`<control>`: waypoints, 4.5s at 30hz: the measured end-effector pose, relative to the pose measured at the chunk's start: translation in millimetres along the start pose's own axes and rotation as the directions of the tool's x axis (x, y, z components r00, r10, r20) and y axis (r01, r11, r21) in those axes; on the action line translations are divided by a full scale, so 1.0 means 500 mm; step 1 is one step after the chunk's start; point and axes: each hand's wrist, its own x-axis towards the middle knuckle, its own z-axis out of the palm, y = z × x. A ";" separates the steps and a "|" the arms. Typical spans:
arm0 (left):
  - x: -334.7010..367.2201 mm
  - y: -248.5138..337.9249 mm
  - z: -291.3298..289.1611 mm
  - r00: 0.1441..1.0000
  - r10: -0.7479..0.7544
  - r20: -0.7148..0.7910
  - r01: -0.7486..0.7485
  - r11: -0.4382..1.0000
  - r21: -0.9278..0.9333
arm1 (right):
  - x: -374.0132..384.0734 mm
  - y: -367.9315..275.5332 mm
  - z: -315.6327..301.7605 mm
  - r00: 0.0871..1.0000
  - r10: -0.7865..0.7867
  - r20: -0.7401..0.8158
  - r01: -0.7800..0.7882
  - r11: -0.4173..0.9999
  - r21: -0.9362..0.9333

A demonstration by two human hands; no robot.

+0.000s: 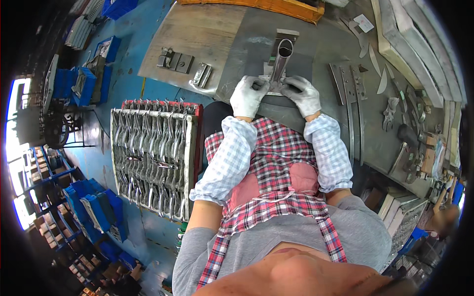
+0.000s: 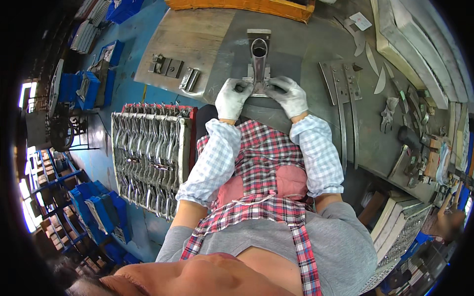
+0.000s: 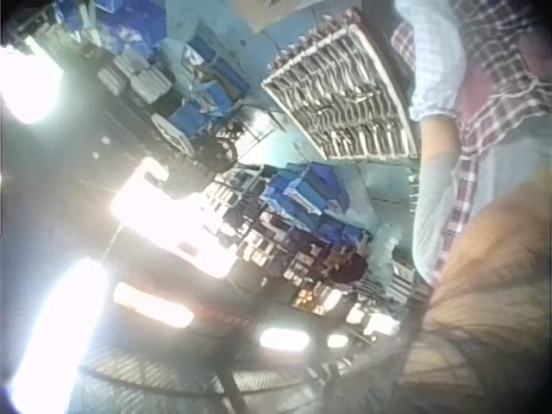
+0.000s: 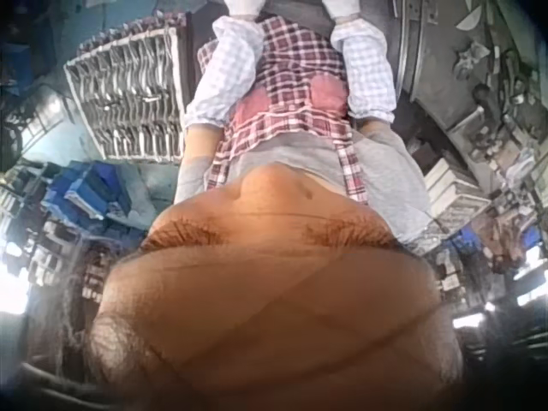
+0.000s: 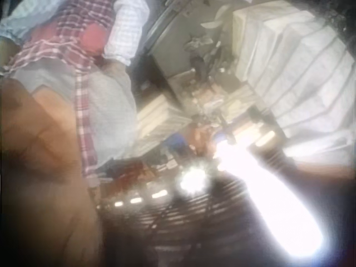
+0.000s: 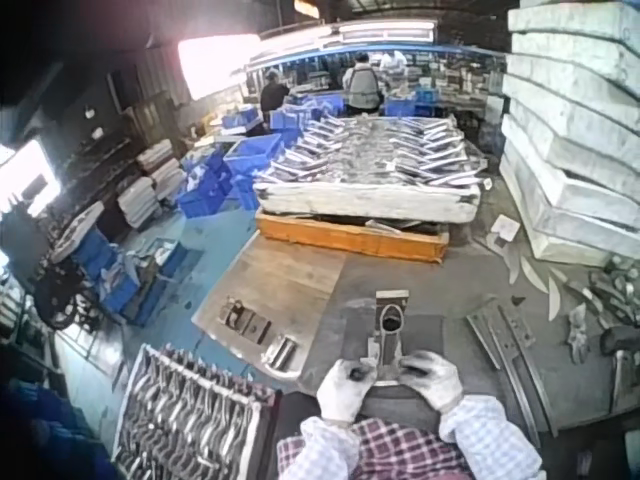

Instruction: Taking metal brackets from a rack and placing them into a fabrication jig for alignment or assembly.

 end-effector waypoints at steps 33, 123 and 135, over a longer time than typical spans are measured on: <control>-0.373 -0.299 -0.599 0.900 -0.389 -0.194 0.417 0.900 0.130 | -0.064 -0.304 0.220 0.692 -0.376 0.616 0.145 0.909 0.391; -0.003 -0.005 0.004 0.985 0.148 -0.085 -0.144 0.988 0.062 | 0.011 0.012 0.018 0.989 -0.130 -0.075 0.134 0.990 0.049; -0.076 -0.033 -0.074 0.993 -0.030 -0.118 -0.006 0.956 -0.292 | 0.008 -0.167 0.078 0.984 0.101 0.143 -0.132 0.966 0.224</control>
